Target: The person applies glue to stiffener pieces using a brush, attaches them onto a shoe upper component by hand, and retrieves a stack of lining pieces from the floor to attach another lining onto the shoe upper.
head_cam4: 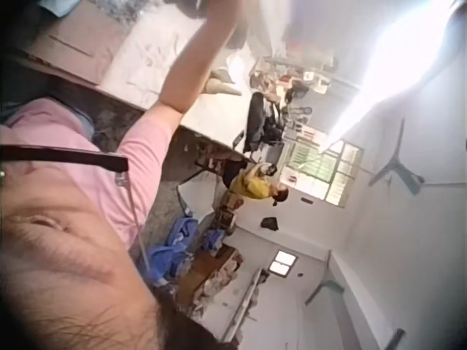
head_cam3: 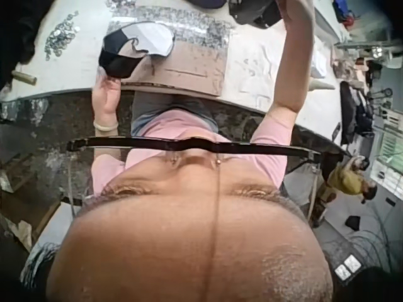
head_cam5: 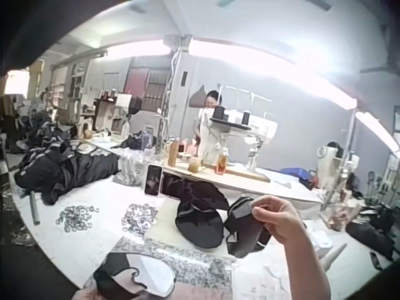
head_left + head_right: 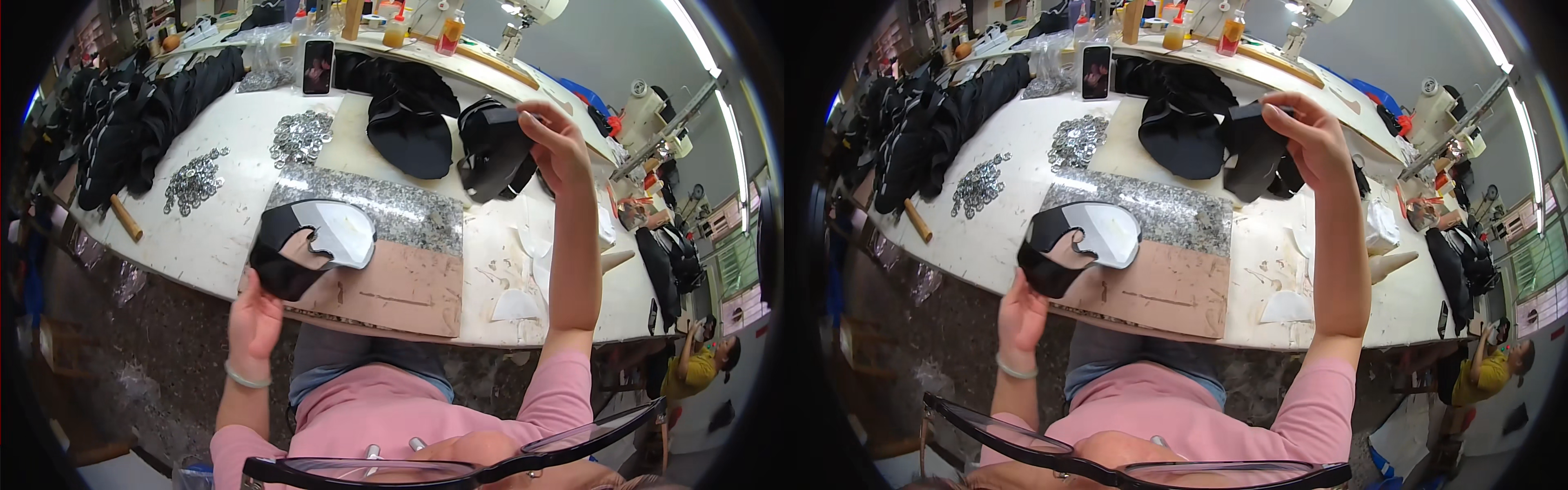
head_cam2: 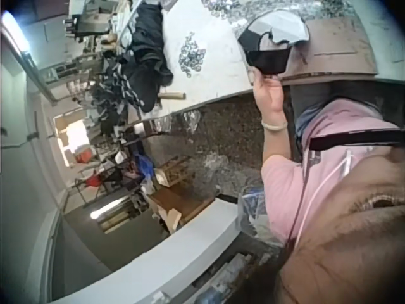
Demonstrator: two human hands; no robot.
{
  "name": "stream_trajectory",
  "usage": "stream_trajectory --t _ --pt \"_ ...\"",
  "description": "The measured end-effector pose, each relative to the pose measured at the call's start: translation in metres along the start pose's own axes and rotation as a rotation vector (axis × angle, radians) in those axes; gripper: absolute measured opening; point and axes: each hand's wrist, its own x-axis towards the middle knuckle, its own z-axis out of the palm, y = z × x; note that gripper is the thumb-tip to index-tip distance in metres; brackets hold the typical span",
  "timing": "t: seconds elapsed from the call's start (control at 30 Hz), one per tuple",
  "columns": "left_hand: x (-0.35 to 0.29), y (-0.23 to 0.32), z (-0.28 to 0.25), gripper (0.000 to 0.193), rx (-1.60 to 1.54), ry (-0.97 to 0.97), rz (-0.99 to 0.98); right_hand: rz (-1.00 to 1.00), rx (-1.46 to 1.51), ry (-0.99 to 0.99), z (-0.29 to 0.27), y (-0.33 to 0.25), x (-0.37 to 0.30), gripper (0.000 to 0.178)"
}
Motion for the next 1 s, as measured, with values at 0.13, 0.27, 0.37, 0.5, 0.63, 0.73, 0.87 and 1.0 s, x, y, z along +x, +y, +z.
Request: stream_trajectory --t 0.13,0.27,0.37,0.5,0.63,0.73,0.87,1.0 --pt "-0.010 -0.043 0.037 0.044 -0.102 -0.050 -0.078 -0.095 -0.479 -0.115 0.030 0.027 0.004 0.013" --pt "-0.011 -0.071 0.087 0.049 -0.004 -0.151 -0.084 -0.094 -0.888 -0.208 0.073 0.065 -0.035 0.022" --pt "-0.009 -0.091 0.099 0.041 0.205 -0.189 -0.188 -0.204 -0.811 -0.275 0.082 0.081 -0.068 0.039" --pt "-0.005 -0.104 0.117 0.027 0.458 -0.203 -0.265 -0.164 -0.496 -0.265 0.079 0.093 -0.106 0.026" --pt "0.005 -0.126 0.116 0.031 0.498 -0.315 -0.230 0.077 -0.051 0.080 0.085 0.087 -0.140 0.036" --pt "0.007 -0.132 0.124 0.024 0.392 -0.278 -0.270 0.113 0.271 0.246 0.064 0.095 -0.157 0.041" --pt "0.013 -0.138 0.116 0.017 0.759 -0.403 -0.146 0.099 0.373 0.203 0.054 0.103 -0.170 0.043" --pt "0.025 -0.139 0.115 0.021 1.053 -0.503 0.070 0.104 0.384 0.196 0.047 0.114 -0.180 0.046"
